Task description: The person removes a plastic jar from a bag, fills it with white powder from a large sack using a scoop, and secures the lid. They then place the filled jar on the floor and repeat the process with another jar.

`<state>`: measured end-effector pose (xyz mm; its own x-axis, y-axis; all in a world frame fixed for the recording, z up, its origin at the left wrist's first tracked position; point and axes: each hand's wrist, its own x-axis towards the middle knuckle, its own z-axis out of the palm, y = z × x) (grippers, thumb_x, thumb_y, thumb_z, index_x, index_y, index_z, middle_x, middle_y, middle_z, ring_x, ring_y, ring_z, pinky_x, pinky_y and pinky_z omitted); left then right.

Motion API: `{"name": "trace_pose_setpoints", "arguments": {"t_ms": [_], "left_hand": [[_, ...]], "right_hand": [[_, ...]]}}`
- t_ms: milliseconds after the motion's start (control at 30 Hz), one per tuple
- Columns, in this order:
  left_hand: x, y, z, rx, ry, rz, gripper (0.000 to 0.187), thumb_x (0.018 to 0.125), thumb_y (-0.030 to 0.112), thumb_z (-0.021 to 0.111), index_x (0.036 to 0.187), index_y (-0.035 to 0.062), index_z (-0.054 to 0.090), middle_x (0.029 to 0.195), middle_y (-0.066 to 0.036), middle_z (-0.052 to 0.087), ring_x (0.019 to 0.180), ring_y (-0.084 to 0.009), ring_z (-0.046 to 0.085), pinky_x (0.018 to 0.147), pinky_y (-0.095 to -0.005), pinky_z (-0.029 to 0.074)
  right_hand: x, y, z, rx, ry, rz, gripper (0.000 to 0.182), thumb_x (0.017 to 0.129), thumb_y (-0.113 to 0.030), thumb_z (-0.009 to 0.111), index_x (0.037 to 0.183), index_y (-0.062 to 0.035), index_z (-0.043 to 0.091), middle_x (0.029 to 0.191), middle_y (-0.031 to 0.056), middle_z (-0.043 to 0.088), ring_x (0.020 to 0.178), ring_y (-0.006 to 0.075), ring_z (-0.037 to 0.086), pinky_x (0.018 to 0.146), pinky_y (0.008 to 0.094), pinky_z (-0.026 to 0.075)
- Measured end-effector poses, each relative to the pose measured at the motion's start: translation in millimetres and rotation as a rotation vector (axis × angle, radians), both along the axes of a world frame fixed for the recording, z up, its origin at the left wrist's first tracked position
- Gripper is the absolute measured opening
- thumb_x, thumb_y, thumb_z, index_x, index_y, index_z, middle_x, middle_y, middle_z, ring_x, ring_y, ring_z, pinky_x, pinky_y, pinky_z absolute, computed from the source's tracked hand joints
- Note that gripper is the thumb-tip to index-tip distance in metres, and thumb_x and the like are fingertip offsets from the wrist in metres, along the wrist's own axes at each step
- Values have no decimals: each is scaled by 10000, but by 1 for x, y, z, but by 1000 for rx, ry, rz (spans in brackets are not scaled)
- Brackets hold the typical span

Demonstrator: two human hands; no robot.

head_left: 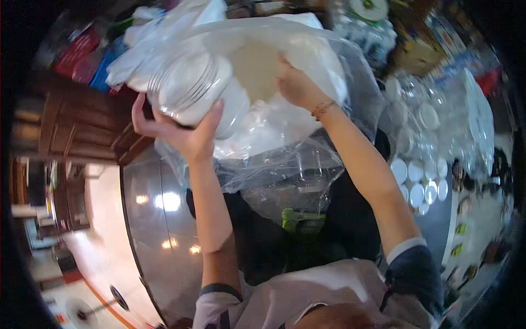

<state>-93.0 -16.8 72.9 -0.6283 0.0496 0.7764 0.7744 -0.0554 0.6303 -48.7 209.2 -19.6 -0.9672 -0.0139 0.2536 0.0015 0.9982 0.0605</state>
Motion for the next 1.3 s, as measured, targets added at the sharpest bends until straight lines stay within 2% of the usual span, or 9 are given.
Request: {"name": "trace_pose_setpoints", "arguments": {"t_ms": [67,233,367,433,567,833,1067,1233,1300], "left_hand": [[-10,-6,-27,-18,-77,-79,1131,542,162,920,1390,101,173,1344,-201,360,1221,-310,448,1049,-430,411],[5,8,-46,-99,-287,-227,1133,580,118,907,1406,108,131,1358,-248,333,1250,-339,427,1094,-477,368],[21,13,-53,-148,-371,-262,1156,588,94,903,1415,122,96,1354,-264,317,1252,-348,418,1106,-476,353],[22,10,-60,-233,-348,-270,1171,586,90,902,1415,132,75,1335,-261,324,1244,-347,419,1085,-462,368],[41,14,-57,-289,-382,-344,1183,584,103,906,1400,137,50,1303,-249,342,1232,-338,433,1071,-443,384],[47,9,-57,-184,-472,-347,1139,590,108,893,1382,112,75,1283,-231,366,1204,-320,472,1026,-420,435],[41,13,-73,-158,-357,-341,1095,589,136,886,1365,77,115,1306,-220,354,1202,-318,473,986,-426,443],[49,20,-72,-238,-104,-240,1084,574,156,896,1354,57,150,1294,-208,369,1183,-317,483,1001,-442,428],[48,25,-80,-170,-107,-353,1120,566,174,909,1358,38,129,1294,-214,351,1206,-316,471,1043,-448,417]], "right_hand": [[9,14,-17,-523,347,126,382,930,-232,591,1264,-47,595,1127,213,658,1002,314,658,911,348,500],[97,35,96,-989,-404,449,388,960,-257,569,1239,10,612,1205,187,646,1034,267,662,932,329,500],[182,157,86,-1571,587,440,313,946,-206,573,1167,10,614,1118,117,667,1038,233,634,921,353,502],[202,179,67,-1108,1270,-266,337,915,-230,598,1190,-36,605,1179,78,654,1124,244,594,968,385,462],[274,248,-130,213,495,-1564,518,775,-479,683,1205,-194,639,1274,151,613,1191,316,569,1078,618,276],[317,296,-165,-29,459,-1199,275,798,-264,617,983,-90,723,982,141,719,955,331,677,851,407,522],[226,163,82,-273,1195,-601,318,893,-182,591,1176,-36,597,1148,145,631,1059,274,608,934,395,489],[117,16,136,-1353,583,-13,399,907,-206,643,1252,-34,539,1211,113,580,1120,233,565,968,371,467],[82,-22,119,-1191,197,-57,371,915,-223,647,1225,-37,563,1234,77,561,1101,203,561,968,333,443]]}}
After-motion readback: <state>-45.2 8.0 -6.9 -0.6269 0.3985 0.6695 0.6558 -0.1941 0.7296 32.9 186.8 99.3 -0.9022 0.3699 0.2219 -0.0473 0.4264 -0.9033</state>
